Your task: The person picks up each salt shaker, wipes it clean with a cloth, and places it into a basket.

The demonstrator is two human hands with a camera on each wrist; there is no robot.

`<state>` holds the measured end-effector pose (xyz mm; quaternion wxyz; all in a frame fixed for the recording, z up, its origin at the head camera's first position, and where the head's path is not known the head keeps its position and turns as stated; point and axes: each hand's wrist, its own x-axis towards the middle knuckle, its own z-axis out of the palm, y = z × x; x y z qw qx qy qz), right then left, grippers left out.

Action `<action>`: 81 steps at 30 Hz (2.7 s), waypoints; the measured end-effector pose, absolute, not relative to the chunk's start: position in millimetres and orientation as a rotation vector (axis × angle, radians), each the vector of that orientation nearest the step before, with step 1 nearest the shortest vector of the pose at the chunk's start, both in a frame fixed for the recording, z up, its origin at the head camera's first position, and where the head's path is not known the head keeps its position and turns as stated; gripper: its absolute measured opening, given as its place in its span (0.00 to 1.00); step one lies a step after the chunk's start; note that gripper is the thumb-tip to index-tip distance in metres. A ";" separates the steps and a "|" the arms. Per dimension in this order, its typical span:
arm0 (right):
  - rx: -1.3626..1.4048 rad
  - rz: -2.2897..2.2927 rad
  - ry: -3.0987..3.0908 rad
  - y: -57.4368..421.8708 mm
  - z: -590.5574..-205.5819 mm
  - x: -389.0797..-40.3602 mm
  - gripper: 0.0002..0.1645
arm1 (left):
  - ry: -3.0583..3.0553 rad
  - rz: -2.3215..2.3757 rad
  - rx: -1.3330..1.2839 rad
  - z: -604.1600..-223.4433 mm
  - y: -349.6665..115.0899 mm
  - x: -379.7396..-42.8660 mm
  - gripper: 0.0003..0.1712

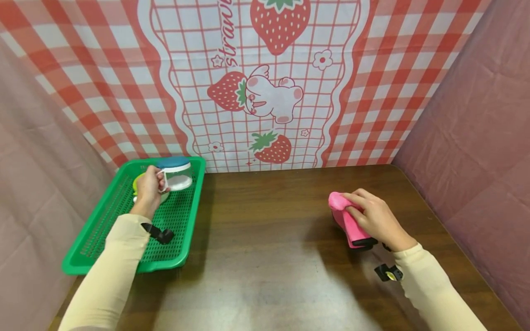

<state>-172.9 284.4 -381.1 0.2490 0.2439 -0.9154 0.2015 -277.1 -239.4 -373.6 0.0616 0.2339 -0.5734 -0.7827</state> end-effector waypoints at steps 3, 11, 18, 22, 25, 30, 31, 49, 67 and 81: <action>0.664 0.543 -2.501 285.8 -381.4 -172.5 0.21 | -1.784 -2.346 0.719 -377.3 -238.1 -277.9 0.18; 0.662 0.538 -2.503 288.1 -381.7 -173.0 0.20 | -1.876 -2.302 0.751 -383.4 -239.6 -282.0 0.19; 0.670 0.549 -2.500 287.4 -382.2 -173.7 0.21 | -1.929 -2.300 0.747 -388.6 -240.1 -286.8 0.20; 0.662 0.545 -2.506 287.8 -382.4 -173.9 0.21 | -1.944 -2.304 0.756 -391.3 -240.5 -289.0 0.20; 0.654 0.541 -2.516 288.8 -382.6 -174.0 0.20 | -1.971 -2.313 0.740 -393.8 -241.1 -291.0 0.20; 0.652 0.532 -2.527 290.3 -383.9 -174.1 0.20 | -2.023 -2.302 0.726 -397.3 -240.6 -292.3 0.20; 0.650 0.531 -2.531 290.6 -384.2 -174.0 0.20 | -2.028 -2.296 0.732 -398.0 -240.2 -292.4 0.20; 0.640 0.505 -2.595 289.4 -385.9 -175.3 0.20 | -2.095 -2.244 0.762 -407.3 -239.4 -293.5 0.19; 0.621 0.486 -2.694 291.4 -389.1 -175.7 0.19 | -2.122 -2.237 0.790 -410.4 -241.0 -292.6 0.18; 0.621 0.489 -2.729 290.4 -387.1 -173.7 0.20 | -2.378 -2.205 0.653 -402.6 -239.7 -287.1 0.15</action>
